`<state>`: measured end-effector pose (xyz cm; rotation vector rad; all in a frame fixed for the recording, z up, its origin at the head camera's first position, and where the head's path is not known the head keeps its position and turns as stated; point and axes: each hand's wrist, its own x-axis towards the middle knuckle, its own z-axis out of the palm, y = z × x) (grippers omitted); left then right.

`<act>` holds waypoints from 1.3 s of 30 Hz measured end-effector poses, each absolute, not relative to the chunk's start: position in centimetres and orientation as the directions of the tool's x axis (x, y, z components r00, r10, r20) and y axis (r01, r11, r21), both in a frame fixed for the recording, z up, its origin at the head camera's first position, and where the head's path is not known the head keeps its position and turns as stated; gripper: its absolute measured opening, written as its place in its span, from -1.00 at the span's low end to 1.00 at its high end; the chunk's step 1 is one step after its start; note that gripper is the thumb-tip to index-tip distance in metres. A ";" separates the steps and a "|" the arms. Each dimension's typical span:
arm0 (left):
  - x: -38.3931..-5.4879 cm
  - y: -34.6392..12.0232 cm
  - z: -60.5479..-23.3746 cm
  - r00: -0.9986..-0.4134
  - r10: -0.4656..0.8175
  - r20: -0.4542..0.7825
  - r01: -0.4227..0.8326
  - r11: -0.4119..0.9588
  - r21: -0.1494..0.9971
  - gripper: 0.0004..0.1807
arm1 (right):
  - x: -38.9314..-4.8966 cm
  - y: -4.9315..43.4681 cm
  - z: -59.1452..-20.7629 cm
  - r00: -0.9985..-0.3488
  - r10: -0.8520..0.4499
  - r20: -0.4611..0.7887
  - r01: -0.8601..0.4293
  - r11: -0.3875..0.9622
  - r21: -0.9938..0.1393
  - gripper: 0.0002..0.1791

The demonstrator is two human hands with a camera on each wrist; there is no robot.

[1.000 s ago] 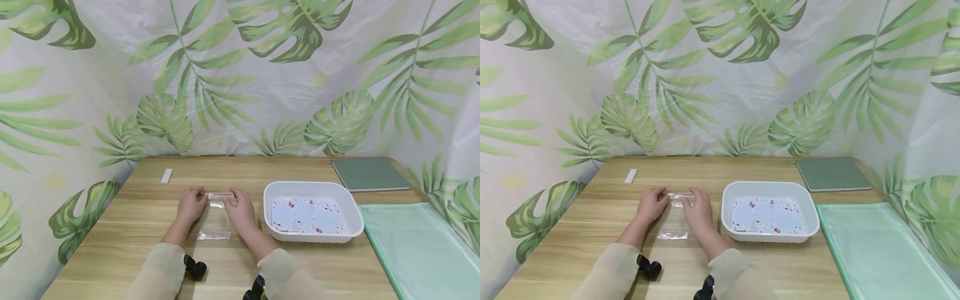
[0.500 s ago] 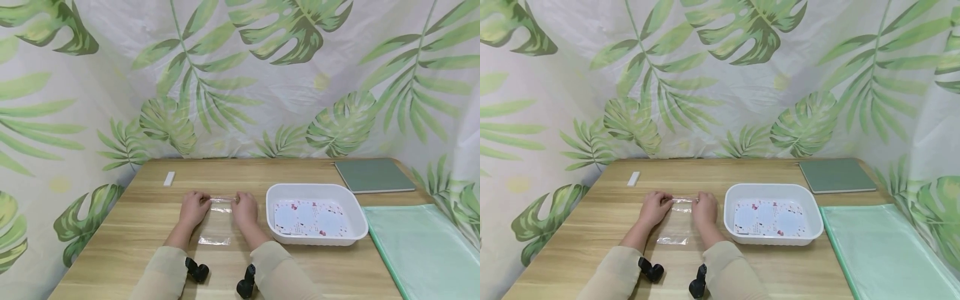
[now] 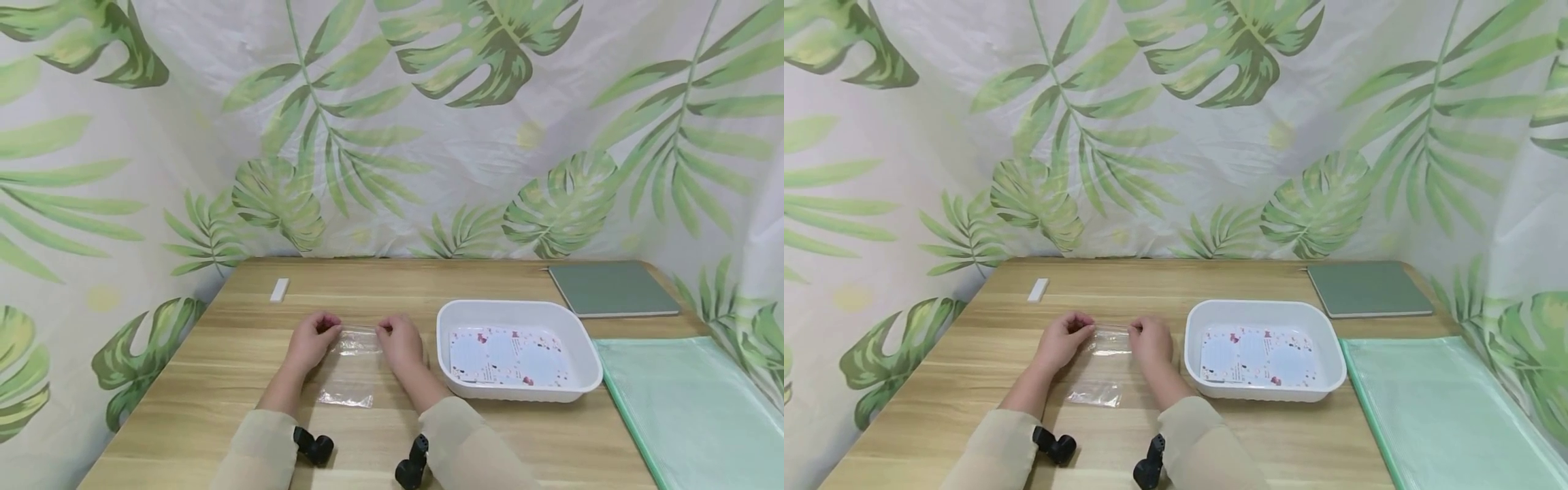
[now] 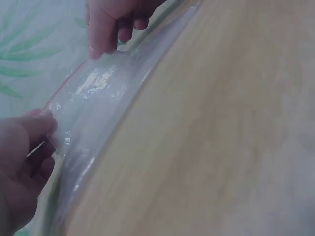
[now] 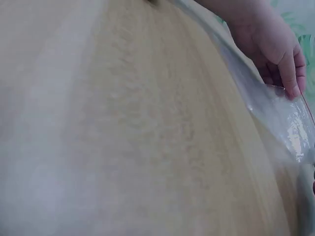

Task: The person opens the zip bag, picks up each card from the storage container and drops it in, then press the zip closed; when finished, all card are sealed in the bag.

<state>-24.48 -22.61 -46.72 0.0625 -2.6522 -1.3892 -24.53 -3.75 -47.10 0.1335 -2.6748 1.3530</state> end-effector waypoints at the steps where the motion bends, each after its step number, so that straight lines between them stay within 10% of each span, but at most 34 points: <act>1: -24.4 -22.6 -46.4 -0.988 -0.114 0.105 0.027 0.537 0.843 -0.83 | -24.2 -3.6 -46.8 -0.985 -0.026 0.170 -0.155 0.572 -0.806 -0.85; 13: -22.9 -20.0 -41.2 -0.982 -0.151 0.116 0.095 0.137 0.986 -0.70 | -19.5 -1.2 -40.9 -0.977 -0.109 0.184 -0.210 0.342 -0.916 -0.84; 26: -21.3 -14.0 -38.2 -0.977 0.137 0.164 0.179 0.111 0.978 -0.66 | -17.7 5.3 -37.9 -0.982 -0.186 0.022 -0.073 0.270 -0.960 -0.75; 39: -19.8 -10.3 -37.8 -0.953 -0.138 0.271 0.245 0.178 0.953 -0.82 | -17.7 6.2 -38.0 -0.992 0.047 0.114 -0.096 0.290 -0.952 -0.82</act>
